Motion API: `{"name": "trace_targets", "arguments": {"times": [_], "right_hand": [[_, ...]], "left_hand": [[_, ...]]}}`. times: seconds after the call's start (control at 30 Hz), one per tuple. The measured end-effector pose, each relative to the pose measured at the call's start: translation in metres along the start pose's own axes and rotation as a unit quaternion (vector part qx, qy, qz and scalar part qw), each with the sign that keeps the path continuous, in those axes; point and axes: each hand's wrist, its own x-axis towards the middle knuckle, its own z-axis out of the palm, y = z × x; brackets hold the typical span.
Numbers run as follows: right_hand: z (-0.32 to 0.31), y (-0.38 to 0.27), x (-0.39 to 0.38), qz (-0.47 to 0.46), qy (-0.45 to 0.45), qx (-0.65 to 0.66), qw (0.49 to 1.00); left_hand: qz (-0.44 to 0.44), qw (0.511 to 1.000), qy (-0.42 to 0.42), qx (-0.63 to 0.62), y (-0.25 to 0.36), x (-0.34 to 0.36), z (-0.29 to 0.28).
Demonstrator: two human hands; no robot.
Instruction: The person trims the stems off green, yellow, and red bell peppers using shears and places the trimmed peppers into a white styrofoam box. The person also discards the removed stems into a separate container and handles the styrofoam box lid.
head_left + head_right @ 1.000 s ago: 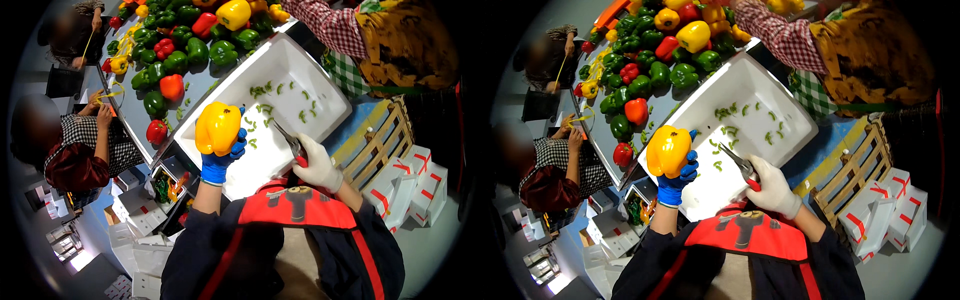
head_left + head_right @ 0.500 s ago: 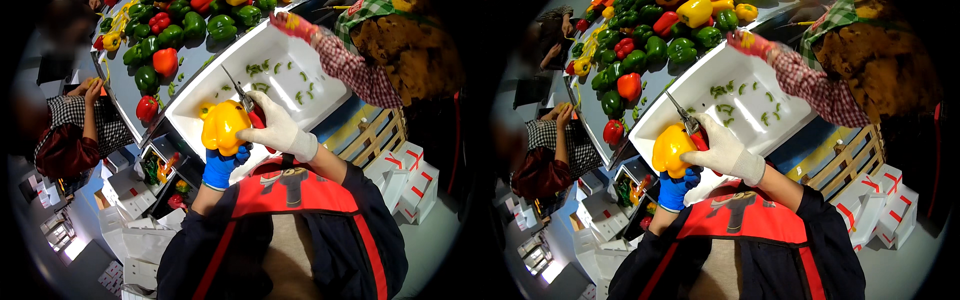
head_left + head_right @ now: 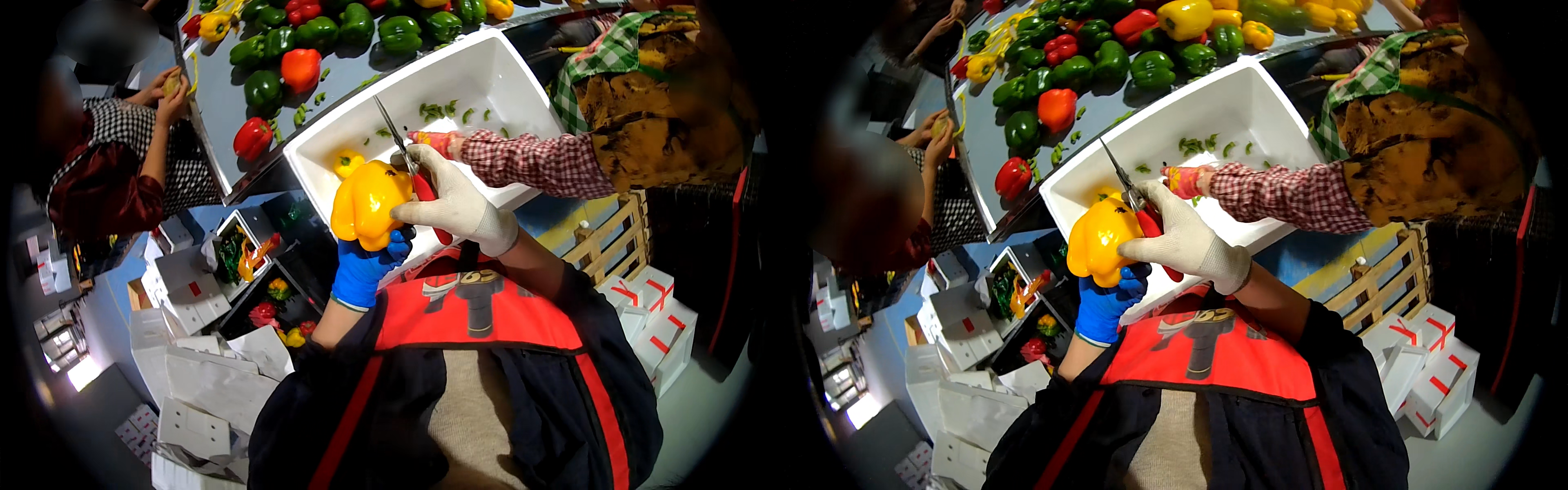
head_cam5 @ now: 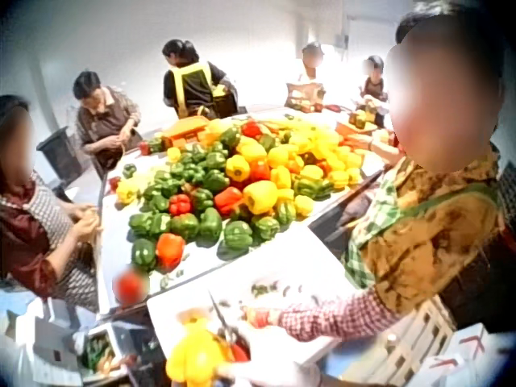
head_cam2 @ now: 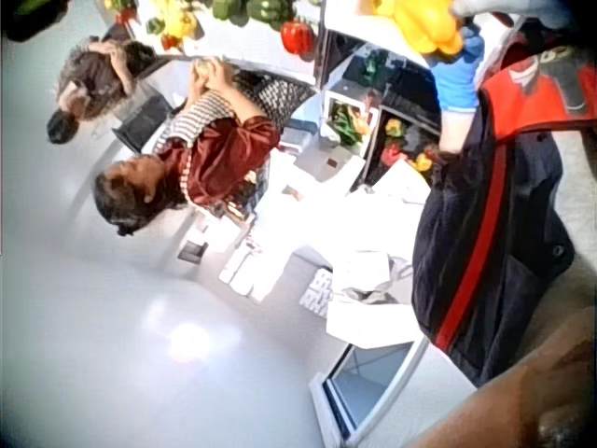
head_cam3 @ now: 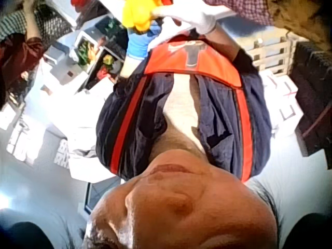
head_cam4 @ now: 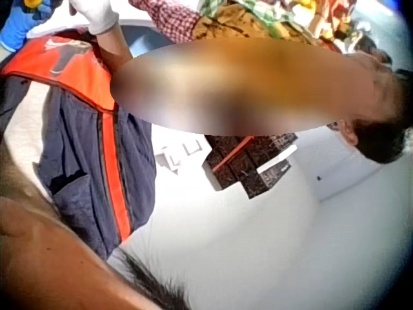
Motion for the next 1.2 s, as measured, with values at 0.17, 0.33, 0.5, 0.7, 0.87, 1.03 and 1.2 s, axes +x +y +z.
{"name": "trace_targets", "arguments": {"times": [0.17,0.33,0.5,0.7,0.87,1.03,1.2], "right_hand": [[0.028,0.009,0.004,-0.058,-0.047,0.013,0.997],[0.06,0.028,0.012,-0.142,-0.104,-0.063,0.982],[0.089,0.014,-0.01,0.122,-0.136,0.059,0.981],[0.107,0.046,-0.026,0.26,-0.196,-0.141,0.935],[0.107,0.081,-0.019,0.284,-0.296,-0.2,0.89],[0.13,0.072,-0.027,0.325,-0.313,-0.2,0.87],[0.131,0.07,-0.024,0.312,-0.359,-0.179,0.861]], "left_hand": [[0.081,0.995,0.041,-0.044,-0.002,-0.024,0.003],[0.083,0.99,-0.109,-0.022,-0.004,-0.061,-0.033],[0.268,0.944,-0.135,-0.134,-0.027,-0.115,-0.029],[0.516,0.809,-0.22,-0.177,-0.064,-0.196,-0.132],[0.713,0.654,0.017,-0.253,-0.154,-0.196,-0.235],[0.76,0.56,0.186,-0.272,-0.243,-0.206,-0.369],[0.183,0.331,0.884,0.275,-0.357,-0.208,-0.373]]}}
